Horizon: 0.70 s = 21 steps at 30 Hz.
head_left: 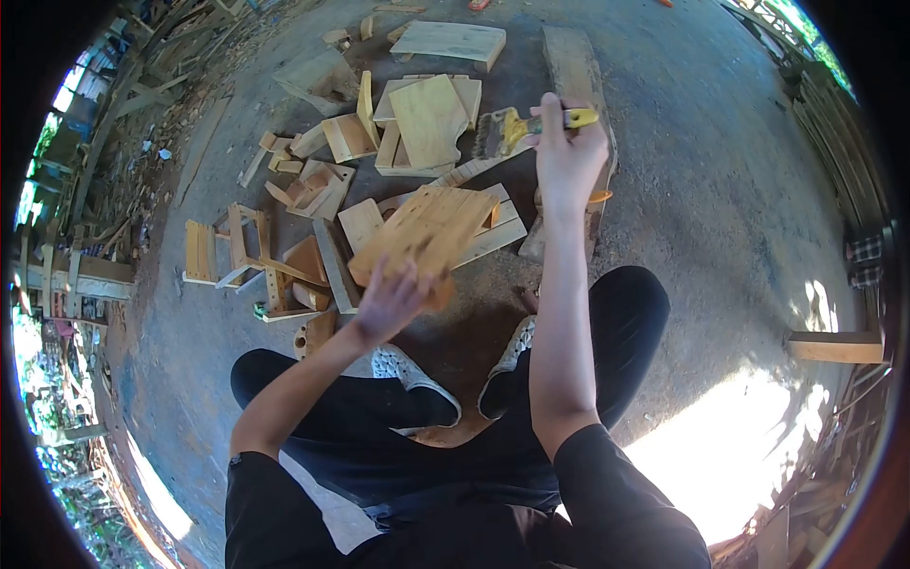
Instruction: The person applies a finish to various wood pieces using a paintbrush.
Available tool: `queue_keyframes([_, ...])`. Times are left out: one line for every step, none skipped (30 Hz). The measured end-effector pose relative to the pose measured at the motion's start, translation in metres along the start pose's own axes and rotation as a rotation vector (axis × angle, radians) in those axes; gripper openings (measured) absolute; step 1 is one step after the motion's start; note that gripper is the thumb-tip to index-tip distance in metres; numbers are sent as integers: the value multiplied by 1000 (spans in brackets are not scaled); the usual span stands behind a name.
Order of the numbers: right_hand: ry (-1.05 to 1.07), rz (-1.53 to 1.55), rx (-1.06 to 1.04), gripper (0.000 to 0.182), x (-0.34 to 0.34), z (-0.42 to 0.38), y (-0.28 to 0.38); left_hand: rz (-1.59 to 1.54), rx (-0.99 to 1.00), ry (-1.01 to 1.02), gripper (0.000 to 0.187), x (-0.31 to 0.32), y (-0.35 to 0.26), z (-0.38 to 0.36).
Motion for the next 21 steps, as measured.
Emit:
queue_keyframes([-37, 44, -13, 25, -5, -1, 6, -72, -142, -75, 77, -21, 24, 10])
queue_keyframes([-27, 39, -32, 25, -6, 0, 9, -127, -199, -65, 79, -40, 47, 20])
queue_keyframes([-23, 41, -36, 25, -5, -2, 11, -183, -256, -58, 80, -56, 73, 26])
queue_keyframes([-15, 49, -12, 24, -5, -2, 10, -221, -361, -64, 79, -63, 101, 25])
queue_keyframes([-7, 58, 13, 24, -3, -3, 9, -256, -467, -70, 79, -69, 126, 18])
queue_keyframes([-3, 63, 8, 24, -2, -5, 10, -252, -470, -74, 79, -81, 138, 13])
queue_keyframes([1, 73, 19, 24, -1, -6, 9, -246, -501, -91, 78, -94, 153, 7])
queue_keyframes([4, 83, 32, 24, 0, -7, 8, -242, -531, -107, 77, -108, 165, 1])
queue_keyframes([4, 85, 34, 24, -1, -8, 9, -240, -530, -105, 77, -123, 171, -7])
queue_keyframes([-8, 85, 18, 25, -3, -9, 12, -185, -560, -90, 75, -138, 178, -17])
queue_keyframes([-15, 85, 1, 25, -3, -10, 14, -131, -595, -74, 72, -151, 184, -30])
queue_keyframes([-3, 88, 3, 25, 0, -10, 13, -128, -606, -72, 72, -164, 189, -46])
queue_keyframes([-17, 113, -4, 25, -1, -10, 12, -80, -651, -140, 71, -184, 196, -67])
queue_keyframes([-26, 142, -12, 25, 1, -9, 13, -26, -698, -209, 71, -202, 202, -90])
queue_keyframes([-22, 167, 22, 25, 4, -9, 8, -10, -721, -210, 71, -211, 204, -112])
queue_keyframes([-30, 185, 28, 25, 7, -8, 4, 5, -799, -294, 71, -228, 209, -141])
queue_keyframes([-32, 207, 36, 26, 12, -8, 1, 28, -878, -380, 72, -245, 212, -173])
queue_keyframes([-31, 193, 32, 26, 16, -11, 4, 78, -878, -441, 71, -252, 211, -207])
queue_keyframes([-28, 180, 24, 26, 20, -15, 6, 112, -915, -443, 71, -258, 203, -233])
queue_keyframes([3, 167, 5, 26, 29, -16, 4, 137, -950, -458, 73, -265, 193, -259])
queue_keyframes([33, 148, -15, 26, 36, -18, 1, 156, -985, -470, 75, -267, 181, -285])
Point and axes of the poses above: each hand's wrist, its own z-axis towards the middle knuckle, its own x-axis out of the palm, y = z × x, the point moved 9 cm from there along z, towards the middle knuckle, and after that the axes turned 14 degrees about -z, right-handed, at the moved point
